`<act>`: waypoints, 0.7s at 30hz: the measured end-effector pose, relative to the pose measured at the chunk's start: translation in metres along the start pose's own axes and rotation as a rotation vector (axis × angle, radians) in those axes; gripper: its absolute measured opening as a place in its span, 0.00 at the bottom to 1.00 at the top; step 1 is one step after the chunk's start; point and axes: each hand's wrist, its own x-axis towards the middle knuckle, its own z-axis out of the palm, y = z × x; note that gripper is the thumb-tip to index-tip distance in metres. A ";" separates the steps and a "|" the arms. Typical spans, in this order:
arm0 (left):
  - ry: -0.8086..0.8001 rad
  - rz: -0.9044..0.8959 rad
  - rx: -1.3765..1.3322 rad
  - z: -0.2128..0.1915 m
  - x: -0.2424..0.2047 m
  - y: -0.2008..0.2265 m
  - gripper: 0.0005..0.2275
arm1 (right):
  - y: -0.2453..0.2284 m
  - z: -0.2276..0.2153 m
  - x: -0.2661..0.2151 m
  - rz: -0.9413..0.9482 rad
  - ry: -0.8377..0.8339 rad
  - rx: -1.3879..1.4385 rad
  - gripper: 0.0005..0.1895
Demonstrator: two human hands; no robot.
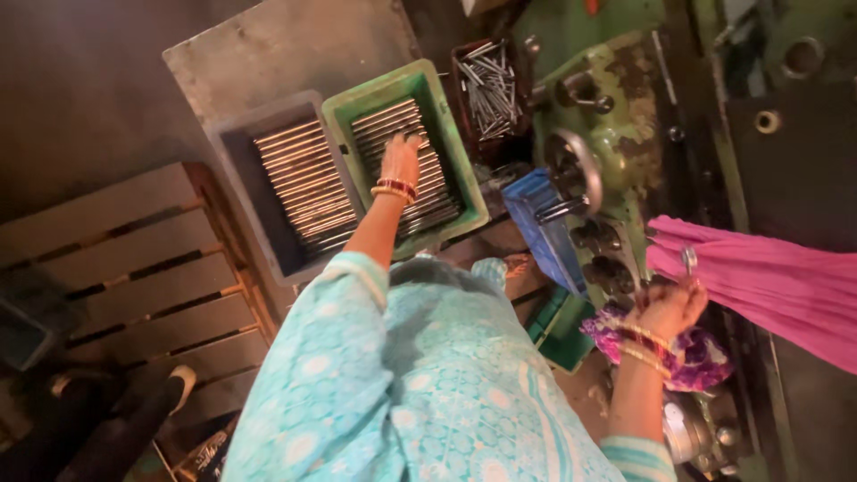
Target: The person operates a metal lathe to machine cylindrical metal rods. They load a rod into the chuck, engage the cutting tool, and then remove the finished rod, placing it into a green bin. This process is repeated multiple times.
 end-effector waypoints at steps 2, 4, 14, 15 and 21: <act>-0.050 0.013 0.059 0.013 0.003 -0.020 0.09 | 0.007 -0.017 -0.011 0.012 0.036 -0.018 0.07; -0.090 0.031 0.091 0.019 0.000 -0.025 0.09 | 0.013 -0.033 -0.012 0.007 0.068 -0.052 0.05; 0.162 -0.473 -0.055 -0.135 -0.085 -0.145 0.09 | 0.009 -0.071 -0.005 0.143 0.148 -0.054 0.06; 0.101 -0.614 -0.060 -0.136 -0.102 -0.155 0.17 | 0.011 -0.062 -0.006 0.171 0.155 -0.003 0.07; -0.151 -1.149 -0.118 -0.099 -0.159 -0.162 0.19 | 0.021 -0.010 -0.009 0.209 0.045 -0.026 0.08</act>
